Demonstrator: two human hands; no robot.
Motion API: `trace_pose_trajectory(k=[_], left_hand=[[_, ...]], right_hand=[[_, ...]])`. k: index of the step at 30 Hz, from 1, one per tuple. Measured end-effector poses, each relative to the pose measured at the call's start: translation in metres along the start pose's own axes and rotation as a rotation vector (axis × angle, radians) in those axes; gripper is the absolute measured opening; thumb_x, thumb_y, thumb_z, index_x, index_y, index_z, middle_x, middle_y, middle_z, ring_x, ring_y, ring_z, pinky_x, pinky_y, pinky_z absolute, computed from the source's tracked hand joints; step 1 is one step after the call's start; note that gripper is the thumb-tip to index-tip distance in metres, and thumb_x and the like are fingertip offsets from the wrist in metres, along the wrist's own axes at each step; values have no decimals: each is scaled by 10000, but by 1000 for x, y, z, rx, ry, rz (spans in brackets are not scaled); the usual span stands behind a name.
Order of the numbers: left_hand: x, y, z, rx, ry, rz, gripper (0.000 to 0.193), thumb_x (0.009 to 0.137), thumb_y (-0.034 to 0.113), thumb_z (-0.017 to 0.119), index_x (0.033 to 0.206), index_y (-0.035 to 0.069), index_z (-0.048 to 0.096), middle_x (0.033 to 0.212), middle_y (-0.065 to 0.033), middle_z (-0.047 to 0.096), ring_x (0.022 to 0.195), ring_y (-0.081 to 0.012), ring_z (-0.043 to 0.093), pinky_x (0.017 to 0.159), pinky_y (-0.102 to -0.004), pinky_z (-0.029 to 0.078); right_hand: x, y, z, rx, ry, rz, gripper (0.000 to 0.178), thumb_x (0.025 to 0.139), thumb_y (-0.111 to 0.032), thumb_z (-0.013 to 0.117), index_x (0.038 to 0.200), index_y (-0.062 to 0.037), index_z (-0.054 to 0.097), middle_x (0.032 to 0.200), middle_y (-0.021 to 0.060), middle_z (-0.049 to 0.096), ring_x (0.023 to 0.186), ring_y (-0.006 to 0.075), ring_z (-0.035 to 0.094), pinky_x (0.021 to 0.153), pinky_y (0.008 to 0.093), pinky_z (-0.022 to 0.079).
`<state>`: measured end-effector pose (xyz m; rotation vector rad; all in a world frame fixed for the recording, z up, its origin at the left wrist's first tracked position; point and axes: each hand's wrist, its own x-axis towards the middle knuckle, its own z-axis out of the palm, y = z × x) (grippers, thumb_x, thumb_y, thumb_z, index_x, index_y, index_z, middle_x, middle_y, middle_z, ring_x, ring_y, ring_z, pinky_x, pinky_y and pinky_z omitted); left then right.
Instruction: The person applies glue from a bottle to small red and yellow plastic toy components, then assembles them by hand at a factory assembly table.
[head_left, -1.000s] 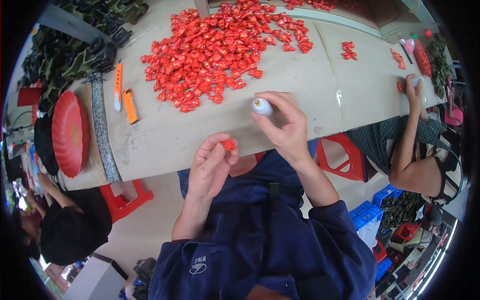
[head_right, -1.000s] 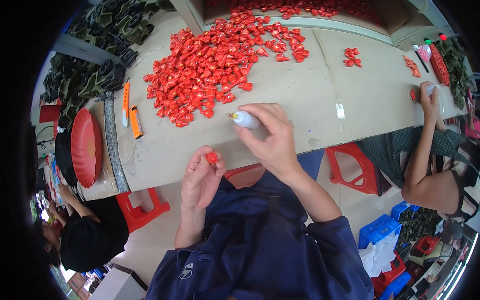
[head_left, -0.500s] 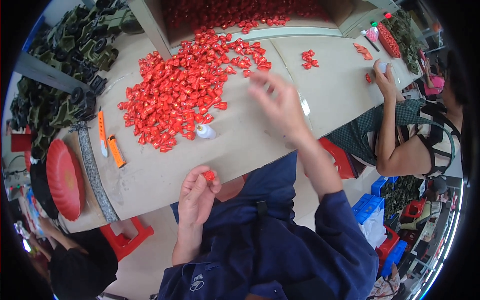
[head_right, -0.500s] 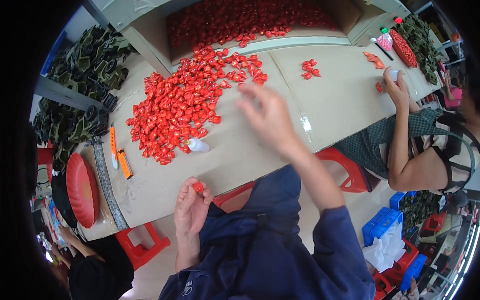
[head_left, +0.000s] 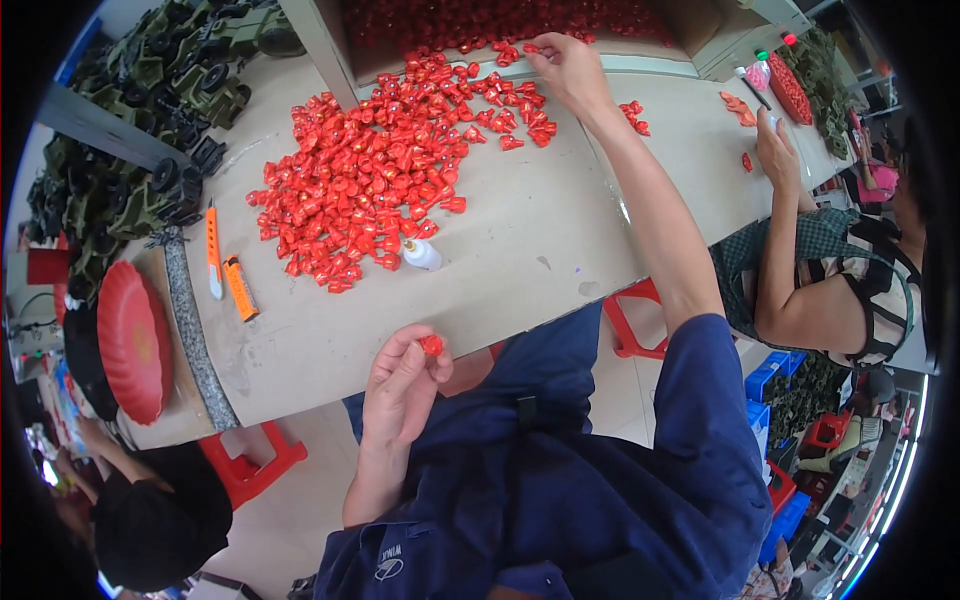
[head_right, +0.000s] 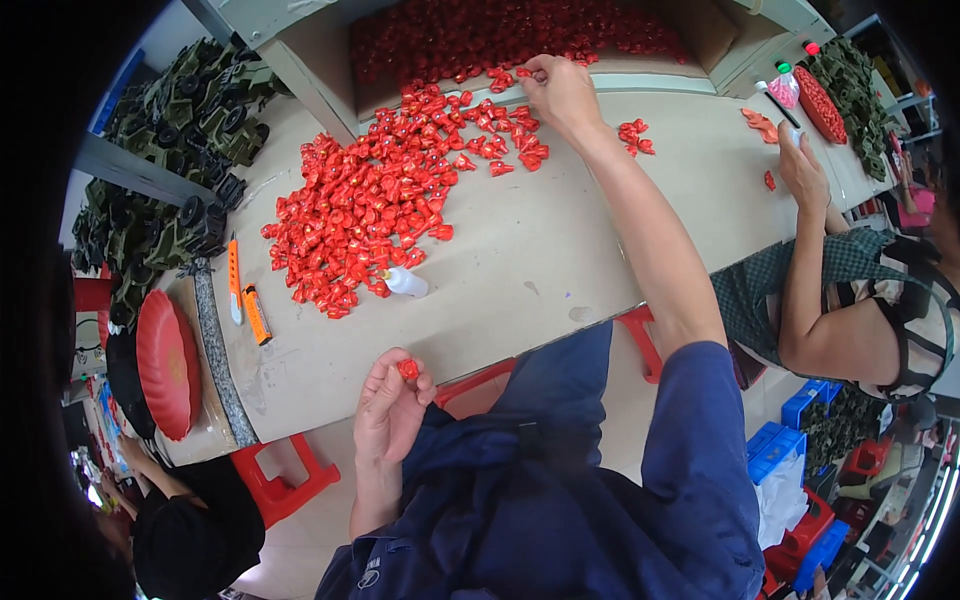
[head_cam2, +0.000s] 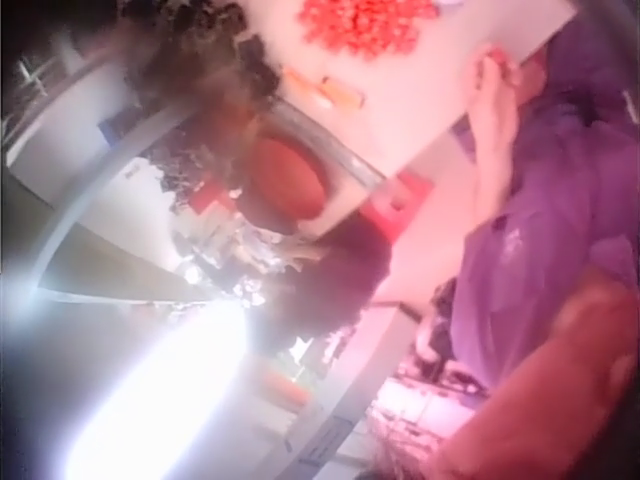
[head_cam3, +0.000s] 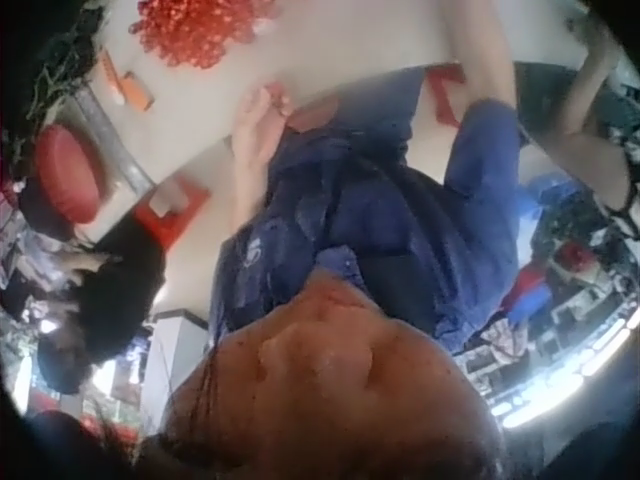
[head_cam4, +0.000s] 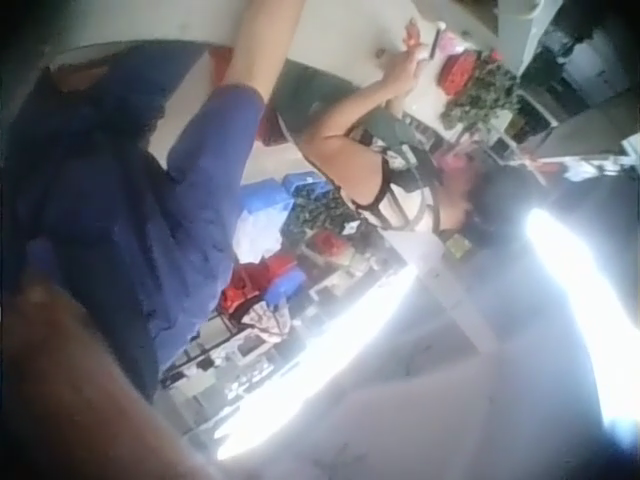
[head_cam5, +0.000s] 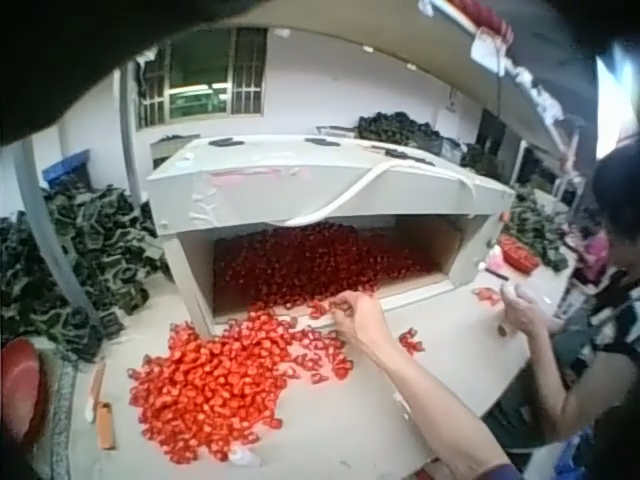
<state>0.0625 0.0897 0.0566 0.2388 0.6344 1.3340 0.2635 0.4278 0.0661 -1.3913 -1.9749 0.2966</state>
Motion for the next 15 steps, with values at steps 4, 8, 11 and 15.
trace_pose_trajectory(k=[4,8,11,15], left_hand=[[1,0,1,-8,16,5,206,878,147,502,1048,34,537,866,-74,552,759,-138,489,650,-245,385],[5,-4,6,-7,6,-17,207,883,141,493,1052,29,535,874,-75,553,757,-134,492,658,-240,391],[6,-7,9,3,-17,-29,211,889,142,483,1056,24,534,878,-75,555,748,-129,490,662,-234,396],[2,-9,8,14,-34,-25,212,895,146,472,1056,22,533,876,-72,555,736,-126,481,659,-232,396]], right_hand=[[-61,-47,-43,601,-303,335,230,787,-161,610,966,-17,606,783,29,611,689,84,531,618,217,420],[-133,-68,-55,890,-457,406,202,790,-130,608,964,-27,623,801,24,603,664,91,509,588,229,403],[-161,-70,-46,432,-322,100,203,763,-122,632,938,-18,632,759,43,584,652,150,520,588,272,426],[-175,-73,-40,-61,-185,-258,244,735,-127,649,950,-13,625,733,100,541,677,236,531,602,317,448]])
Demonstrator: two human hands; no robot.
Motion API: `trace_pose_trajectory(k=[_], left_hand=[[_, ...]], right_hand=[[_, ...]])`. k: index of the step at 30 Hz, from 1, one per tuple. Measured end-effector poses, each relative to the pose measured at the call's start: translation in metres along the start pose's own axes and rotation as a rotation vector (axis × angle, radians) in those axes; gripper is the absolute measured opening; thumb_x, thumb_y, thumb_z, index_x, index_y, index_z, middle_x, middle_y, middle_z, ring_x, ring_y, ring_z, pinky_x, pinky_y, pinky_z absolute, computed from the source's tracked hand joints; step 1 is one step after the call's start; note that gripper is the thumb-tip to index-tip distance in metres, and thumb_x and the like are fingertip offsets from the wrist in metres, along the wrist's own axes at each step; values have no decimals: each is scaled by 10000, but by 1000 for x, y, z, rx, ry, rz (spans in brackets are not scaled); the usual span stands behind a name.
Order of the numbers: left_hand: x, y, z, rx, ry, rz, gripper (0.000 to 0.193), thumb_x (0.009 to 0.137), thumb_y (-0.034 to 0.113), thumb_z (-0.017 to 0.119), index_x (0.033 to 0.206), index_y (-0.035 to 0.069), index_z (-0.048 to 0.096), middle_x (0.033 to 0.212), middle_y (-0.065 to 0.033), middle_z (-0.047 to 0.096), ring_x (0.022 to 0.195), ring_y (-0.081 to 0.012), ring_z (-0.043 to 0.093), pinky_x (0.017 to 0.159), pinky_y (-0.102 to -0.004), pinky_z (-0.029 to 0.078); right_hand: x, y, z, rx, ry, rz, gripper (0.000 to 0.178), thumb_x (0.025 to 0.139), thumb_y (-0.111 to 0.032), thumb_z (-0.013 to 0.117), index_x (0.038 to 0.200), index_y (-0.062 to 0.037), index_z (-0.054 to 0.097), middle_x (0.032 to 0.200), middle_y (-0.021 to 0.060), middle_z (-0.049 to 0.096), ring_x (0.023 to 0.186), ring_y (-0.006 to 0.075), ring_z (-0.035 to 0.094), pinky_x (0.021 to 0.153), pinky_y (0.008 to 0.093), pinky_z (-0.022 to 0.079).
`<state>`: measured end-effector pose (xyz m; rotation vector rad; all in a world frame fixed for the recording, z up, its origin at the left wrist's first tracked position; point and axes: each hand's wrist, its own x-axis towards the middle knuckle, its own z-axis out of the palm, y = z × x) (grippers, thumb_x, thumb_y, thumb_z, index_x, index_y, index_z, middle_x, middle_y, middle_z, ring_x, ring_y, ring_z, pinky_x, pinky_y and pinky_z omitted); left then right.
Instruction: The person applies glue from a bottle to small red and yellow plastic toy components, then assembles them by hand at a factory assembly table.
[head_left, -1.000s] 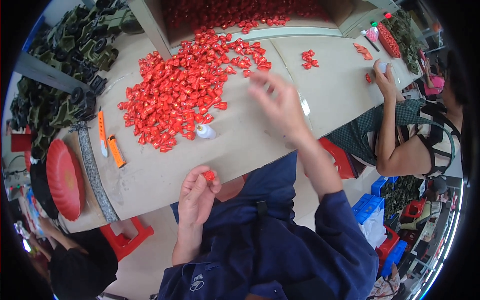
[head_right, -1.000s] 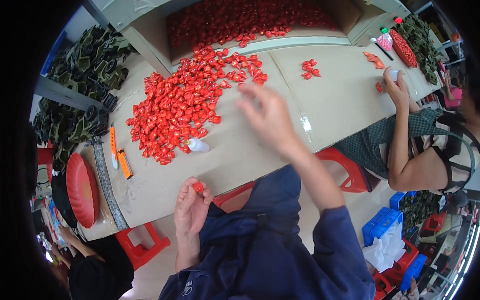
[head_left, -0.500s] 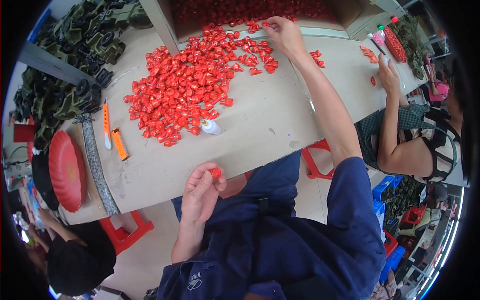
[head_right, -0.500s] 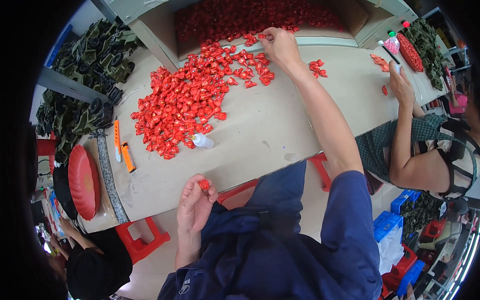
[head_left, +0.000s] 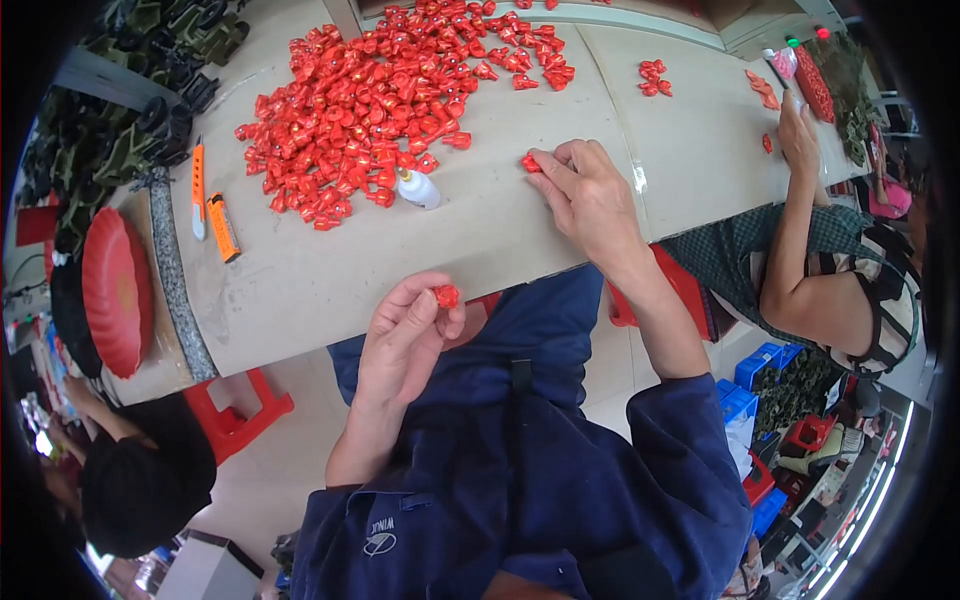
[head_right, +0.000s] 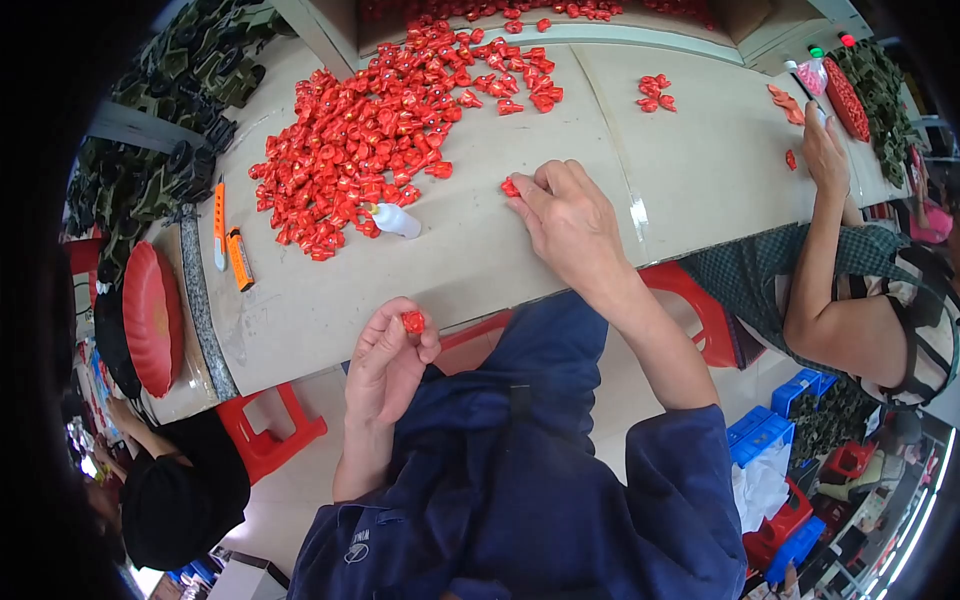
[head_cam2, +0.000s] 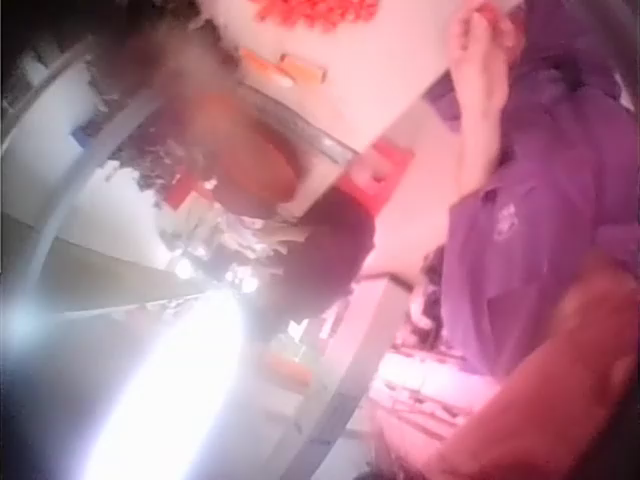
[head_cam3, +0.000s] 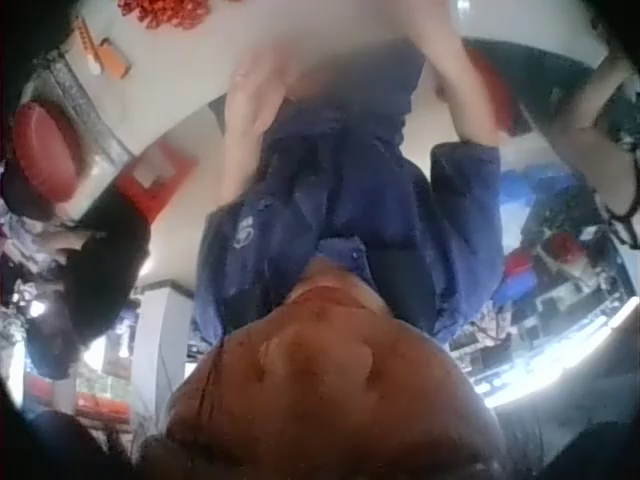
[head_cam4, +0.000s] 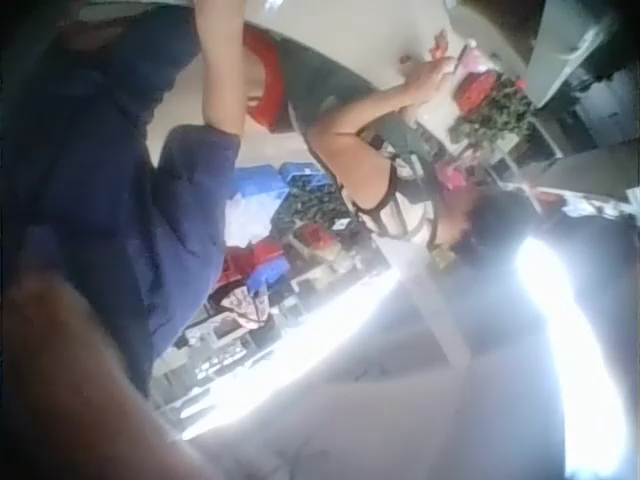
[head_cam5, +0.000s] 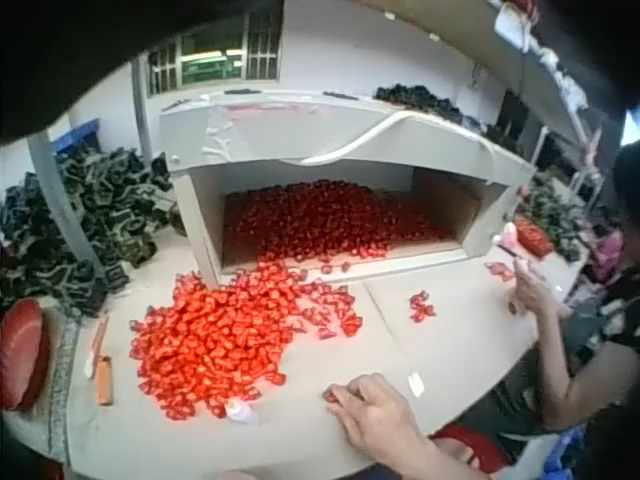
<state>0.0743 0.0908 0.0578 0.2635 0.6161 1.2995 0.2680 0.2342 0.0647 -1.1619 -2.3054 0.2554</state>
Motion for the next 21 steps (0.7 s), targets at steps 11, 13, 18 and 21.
trace_pose_trajectory(k=[11,13,18,21], left_hand=[[-7,-1,-3,-4,29,14,212,894,145,474,1055,21,534,872,-71,560,740,-124,483,662,-228,399],[-7,-1,-3,-11,48,15,220,890,138,483,1067,15,529,889,-78,567,751,-122,496,676,-228,409],[-4,0,-1,63,122,52,224,877,114,508,1071,4,528,870,-70,582,736,-105,521,684,-219,430],[-5,-2,-1,143,151,74,215,868,102,523,1057,0,535,846,-60,592,720,-90,539,686,-211,453]], right_hand=[[16,3,-13,106,-178,-10,215,776,-96,600,970,-8,621,744,111,555,663,245,536,626,308,445],[17,7,-9,145,-171,-83,182,798,-96,581,953,-13,628,734,92,566,642,199,536,609,287,439],[-2,-28,-22,804,-324,436,150,798,-61,585,924,-1,640,770,62,608,660,109,547,585,232,427],[-21,-50,-19,1168,-399,517,139,792,-31,594,912,22,640,821,69,633,712,87,571,595,197,438]])
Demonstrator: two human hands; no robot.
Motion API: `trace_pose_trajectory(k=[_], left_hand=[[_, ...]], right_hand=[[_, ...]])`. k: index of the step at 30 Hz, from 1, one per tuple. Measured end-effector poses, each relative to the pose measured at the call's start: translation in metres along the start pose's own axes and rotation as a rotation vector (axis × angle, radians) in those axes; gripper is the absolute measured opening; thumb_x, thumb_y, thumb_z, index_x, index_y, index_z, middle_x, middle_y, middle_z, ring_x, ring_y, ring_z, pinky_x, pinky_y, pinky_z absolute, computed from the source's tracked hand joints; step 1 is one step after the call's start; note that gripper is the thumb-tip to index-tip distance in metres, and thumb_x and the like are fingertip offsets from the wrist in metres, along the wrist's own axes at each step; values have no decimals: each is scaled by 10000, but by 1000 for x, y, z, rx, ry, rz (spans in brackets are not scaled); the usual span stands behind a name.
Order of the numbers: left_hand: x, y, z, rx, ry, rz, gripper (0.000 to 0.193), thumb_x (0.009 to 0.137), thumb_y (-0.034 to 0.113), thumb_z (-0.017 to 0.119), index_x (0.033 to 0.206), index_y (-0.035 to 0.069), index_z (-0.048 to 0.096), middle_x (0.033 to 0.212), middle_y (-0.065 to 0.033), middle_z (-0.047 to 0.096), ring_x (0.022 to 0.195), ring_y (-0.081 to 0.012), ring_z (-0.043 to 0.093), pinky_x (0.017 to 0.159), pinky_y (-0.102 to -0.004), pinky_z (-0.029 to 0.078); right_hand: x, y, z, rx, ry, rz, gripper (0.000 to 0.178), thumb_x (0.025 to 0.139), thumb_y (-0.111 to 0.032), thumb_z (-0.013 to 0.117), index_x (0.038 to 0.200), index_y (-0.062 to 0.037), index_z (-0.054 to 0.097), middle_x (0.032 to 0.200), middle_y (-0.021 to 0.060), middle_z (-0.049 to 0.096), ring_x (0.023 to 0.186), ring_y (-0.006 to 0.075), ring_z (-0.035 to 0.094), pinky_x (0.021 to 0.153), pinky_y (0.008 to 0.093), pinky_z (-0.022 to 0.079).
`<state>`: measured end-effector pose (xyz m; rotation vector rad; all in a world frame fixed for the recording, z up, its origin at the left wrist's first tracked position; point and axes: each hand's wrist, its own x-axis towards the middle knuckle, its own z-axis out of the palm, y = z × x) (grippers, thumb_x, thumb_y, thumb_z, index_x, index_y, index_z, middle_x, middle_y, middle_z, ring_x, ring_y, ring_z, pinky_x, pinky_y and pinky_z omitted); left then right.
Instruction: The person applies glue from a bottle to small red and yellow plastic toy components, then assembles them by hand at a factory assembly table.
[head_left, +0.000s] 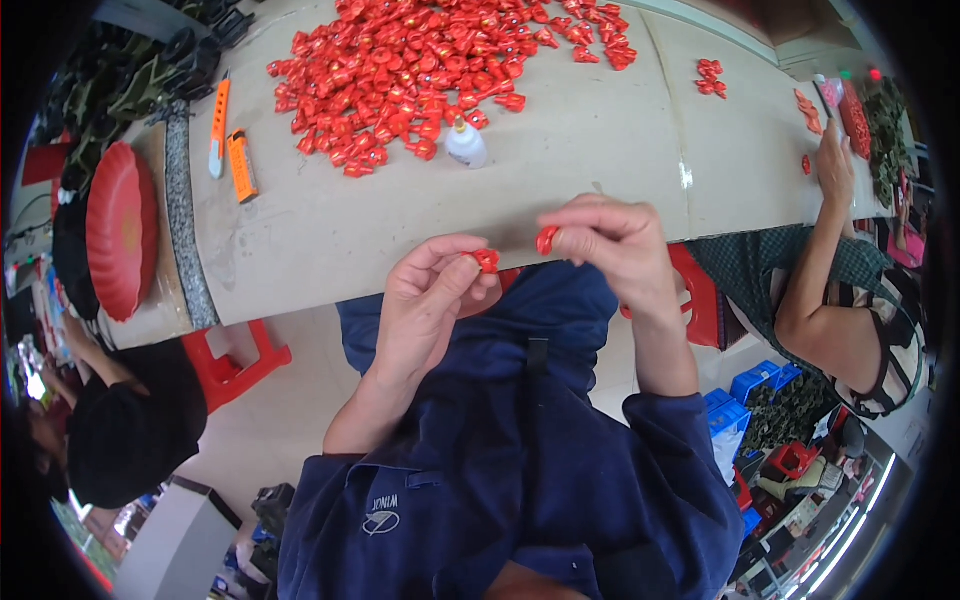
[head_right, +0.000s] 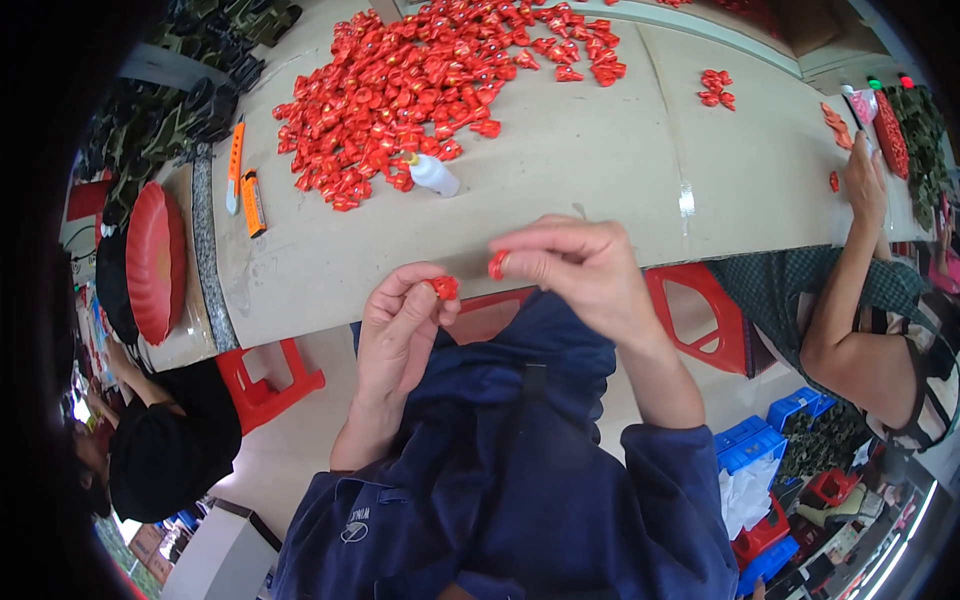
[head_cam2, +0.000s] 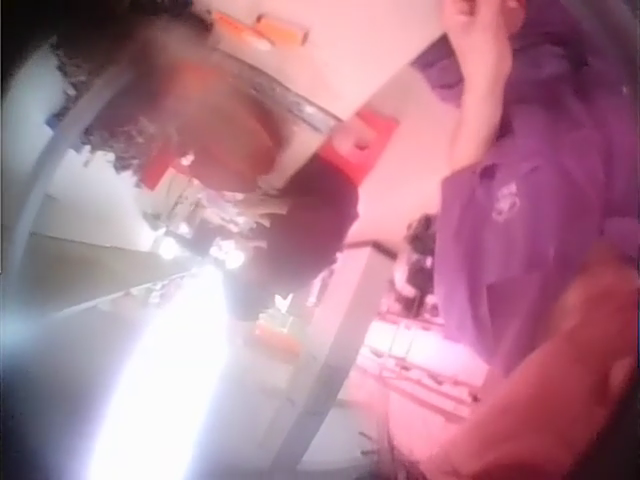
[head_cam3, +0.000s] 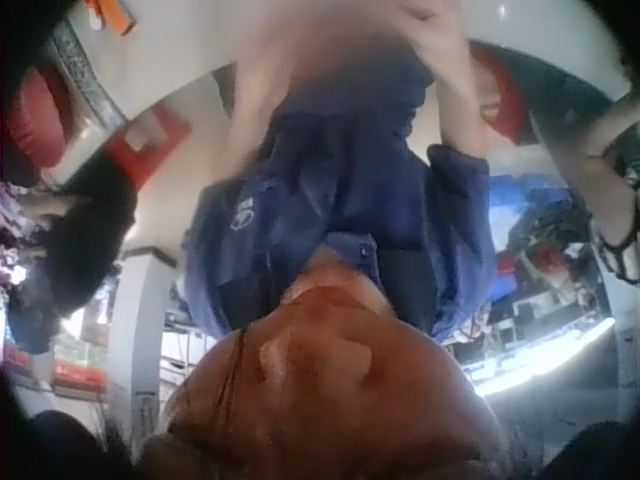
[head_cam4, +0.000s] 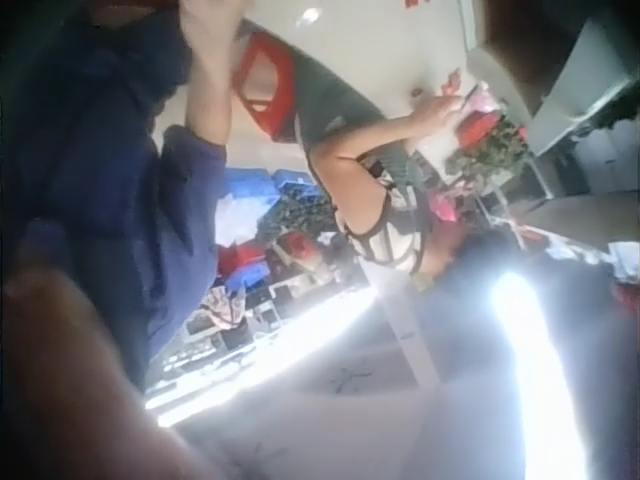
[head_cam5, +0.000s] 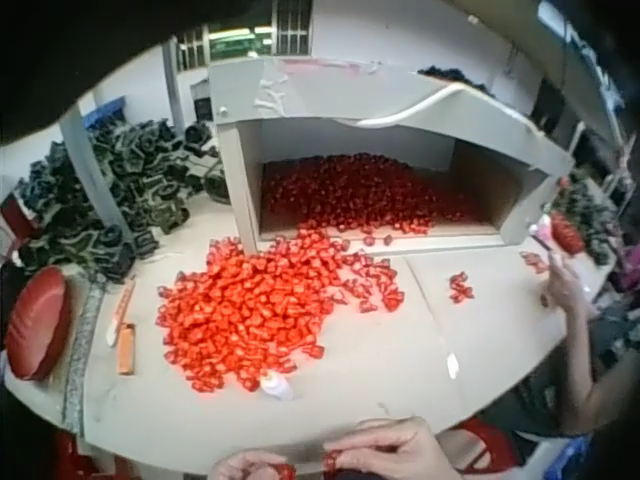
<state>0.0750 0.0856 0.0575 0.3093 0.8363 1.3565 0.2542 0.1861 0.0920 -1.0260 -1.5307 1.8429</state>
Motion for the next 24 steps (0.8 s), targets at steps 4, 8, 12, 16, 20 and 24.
trace_pose_trajectory(k=[4,8,12,16,20,24], left_hand=[[-1,1,5,62,-22,-34,206,860,100,535,1039,0,544,836,-53,602,717,-78,559,698,-223,495],[-3,-1,1,64,-14,-30,205,858,107,539,1034,2,548,831,-49,604,714,-78,561,694,-239,508],[-4,-2,1,97,4,-51,202,853,113,549,1023,5,560,816,-45,607,702,-73,565,675,-220,506],[-5,-3,2,149,15,-34,201,845,113,561,1017,8,571,804,-42,609,701,-67,566,659,-197,500],[-4,-3,2,164,23,-31,197,842,110,565,1011,9,578,800,-41,610,696,-64,566,648,-186,496],[-4,-3,2,176,31,-41,195,839,107,569,1006,8,583,793,-39,613,688,-63,568,636,-179,494]], right_hand=[[-13,11,16,81,-23,-60,163,774,23,593,931,19,638,818,82,628,747,108,590,640,199,455],[-16,13,22,97,11,-48,168,771,20,598,933,15,639,815,85,627,740,113,591,650,209,461],[-17,11,23,-20,22,-118,168,761,15,609,926,13,642,808,93,629,733,122,594,653,213,462],[-17,11,25,-86,24,-160,169,748,6,621,915,8,648,797,94,631,726,127,596,648,215,461],[-16,12,26,-161,38,-167,167,739,-7,633,905,3,652,778,92,634,711,127,597,632,217,458],[-16,12,26,-187,45,-172,165,738,-14,635,902,1,654,767,92,636,700,129,599,626,218,457]])
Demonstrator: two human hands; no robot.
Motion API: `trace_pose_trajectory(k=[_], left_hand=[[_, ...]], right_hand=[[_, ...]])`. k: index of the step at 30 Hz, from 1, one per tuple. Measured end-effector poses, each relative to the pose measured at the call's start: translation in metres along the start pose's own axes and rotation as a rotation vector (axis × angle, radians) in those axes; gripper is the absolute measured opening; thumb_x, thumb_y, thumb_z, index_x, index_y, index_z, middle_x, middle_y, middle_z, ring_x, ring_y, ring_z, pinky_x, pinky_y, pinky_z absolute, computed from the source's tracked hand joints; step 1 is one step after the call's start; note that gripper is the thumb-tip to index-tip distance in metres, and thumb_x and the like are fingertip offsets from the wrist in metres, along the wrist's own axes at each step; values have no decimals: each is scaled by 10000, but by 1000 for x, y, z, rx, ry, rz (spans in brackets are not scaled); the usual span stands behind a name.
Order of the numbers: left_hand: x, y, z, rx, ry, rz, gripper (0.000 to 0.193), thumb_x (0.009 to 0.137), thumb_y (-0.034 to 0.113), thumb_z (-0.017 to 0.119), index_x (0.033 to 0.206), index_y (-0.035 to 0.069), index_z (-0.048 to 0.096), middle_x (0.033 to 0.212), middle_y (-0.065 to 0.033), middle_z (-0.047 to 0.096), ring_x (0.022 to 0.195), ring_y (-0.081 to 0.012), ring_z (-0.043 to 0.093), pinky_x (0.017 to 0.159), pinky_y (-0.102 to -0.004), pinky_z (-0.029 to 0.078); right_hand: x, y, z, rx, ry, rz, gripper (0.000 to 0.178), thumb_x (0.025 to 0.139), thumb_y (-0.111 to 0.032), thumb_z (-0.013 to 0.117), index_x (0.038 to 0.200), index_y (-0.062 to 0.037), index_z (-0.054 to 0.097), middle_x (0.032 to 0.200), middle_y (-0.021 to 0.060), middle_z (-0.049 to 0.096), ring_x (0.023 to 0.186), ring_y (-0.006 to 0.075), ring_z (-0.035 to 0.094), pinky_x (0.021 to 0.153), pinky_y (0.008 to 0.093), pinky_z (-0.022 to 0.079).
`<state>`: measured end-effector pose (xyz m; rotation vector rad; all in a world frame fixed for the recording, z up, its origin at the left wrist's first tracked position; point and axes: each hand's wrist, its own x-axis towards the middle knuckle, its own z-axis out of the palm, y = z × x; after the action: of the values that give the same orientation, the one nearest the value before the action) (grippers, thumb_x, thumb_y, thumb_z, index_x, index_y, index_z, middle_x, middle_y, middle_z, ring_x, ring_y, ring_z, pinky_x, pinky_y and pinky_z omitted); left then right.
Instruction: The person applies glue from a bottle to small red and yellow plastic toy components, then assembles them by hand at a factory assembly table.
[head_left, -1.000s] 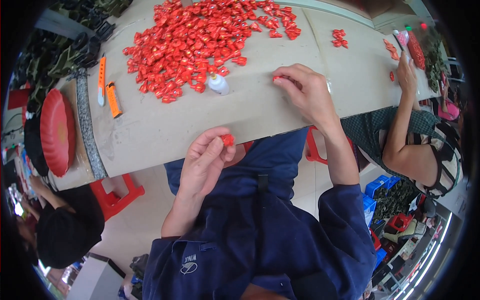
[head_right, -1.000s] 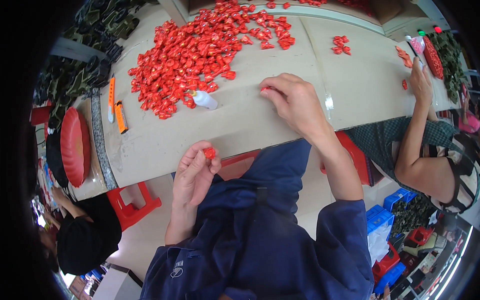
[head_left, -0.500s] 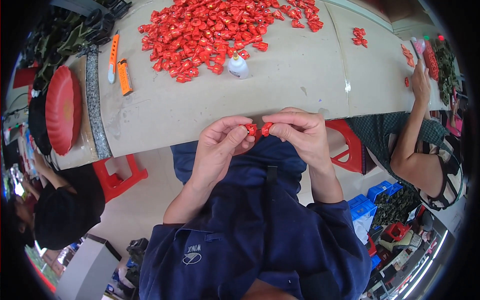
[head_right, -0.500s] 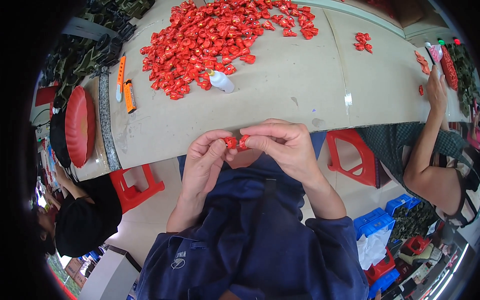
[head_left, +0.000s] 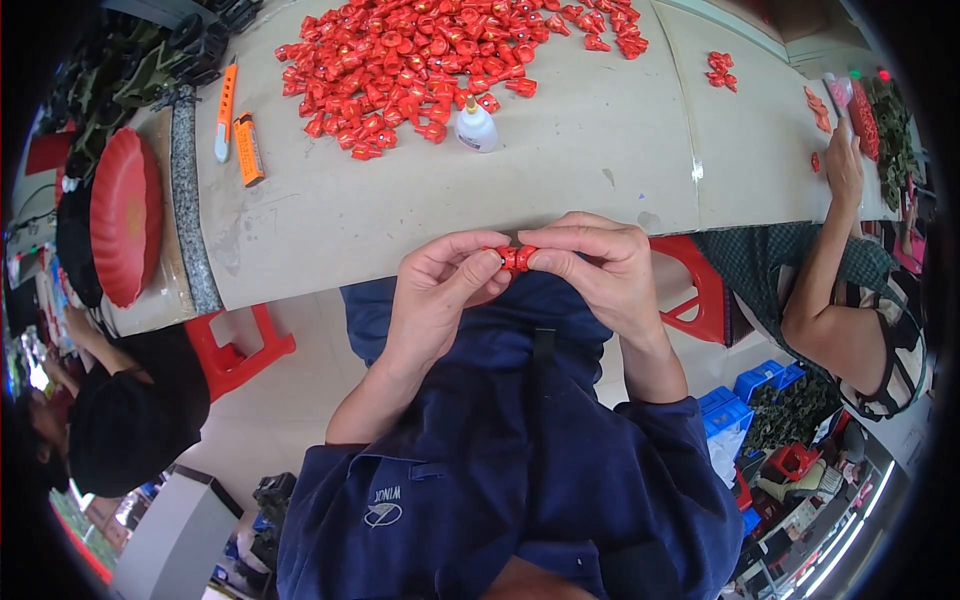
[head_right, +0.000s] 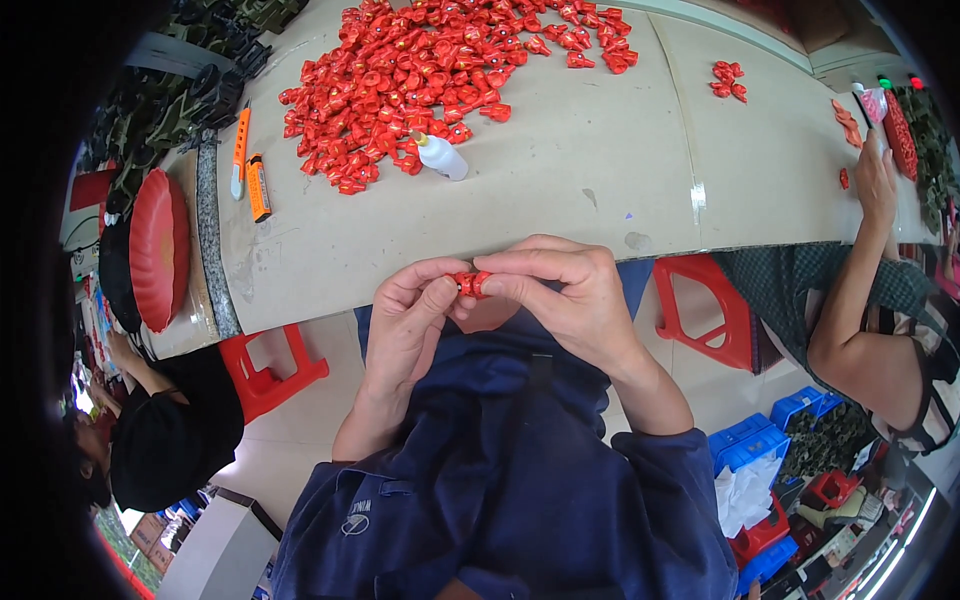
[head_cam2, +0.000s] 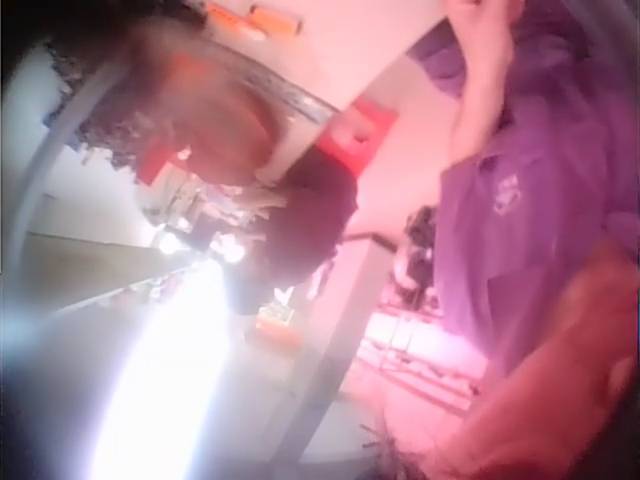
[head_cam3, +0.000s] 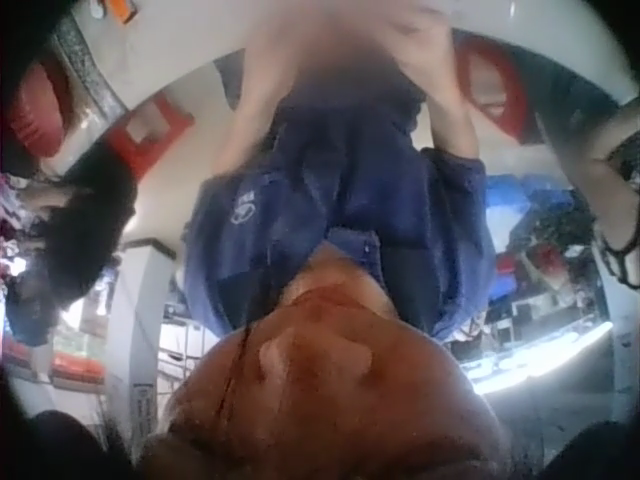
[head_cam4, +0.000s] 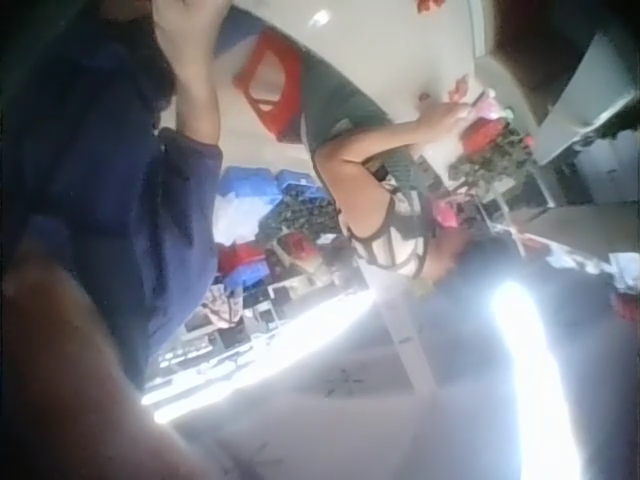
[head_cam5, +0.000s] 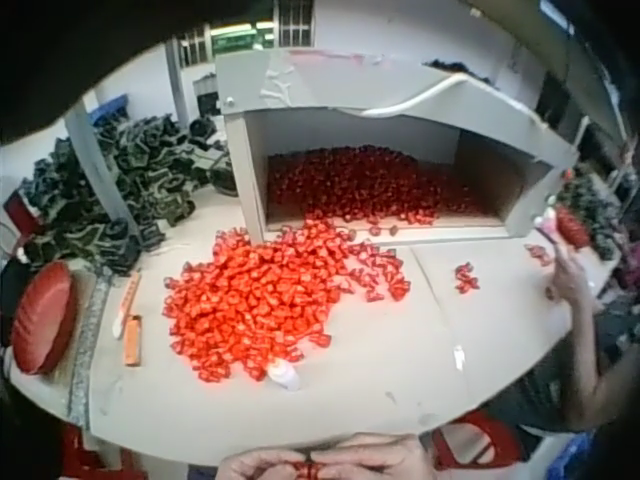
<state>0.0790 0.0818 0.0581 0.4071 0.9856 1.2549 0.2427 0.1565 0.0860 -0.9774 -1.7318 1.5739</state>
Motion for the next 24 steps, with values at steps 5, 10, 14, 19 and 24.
trace_pose_trajectory(k=[5,10,14,19,24], left_hand=[[1,-1,1,4,0,12,195,835,100,573,1007,8,584,800,-40,617,695,-63,573,634,-176,494],[1,-1,1,24,7,34,198,826,99,585,1001,9,590,785,-40,622,681,-61,576,619,-177,497],[1,0,0,85,10,59,196,819,94,592,994,7,595,768,-41,623,668,-64,576,612,-177,497],[2,2,0,64,-7,59,196,813,74,593,992,-5,596,767,-64,631,664,-86,590,603,-186,502],[1,2,0,46,-1,66,195,805,55,596,986,-18,595,775,-83,637,669,-99,602,601,-197,508]], right_hand=[[0,1,1,21,1,7,166,738,-16,636,902,0,654,769,93,635,702,128,599,626,218,457],[-1,5,4,43,40,-25,188,717,4,654,905,0,657,736,77,618,655,105,558,557,200,412],[-1,3,4,9,24,-24,170,737,-10,633,906,-5,653,769,95,636,698,138,604,627,222,462],[-3,4,5,7,46,-53,181,730,-14,638,910,-4,652,775,93,636,697,143,604,626,226,464],[-4,5,5,-13,31,-78,200,723,-26,647,923,-5,648,788,91,633,697,144,601,619,227,464]])
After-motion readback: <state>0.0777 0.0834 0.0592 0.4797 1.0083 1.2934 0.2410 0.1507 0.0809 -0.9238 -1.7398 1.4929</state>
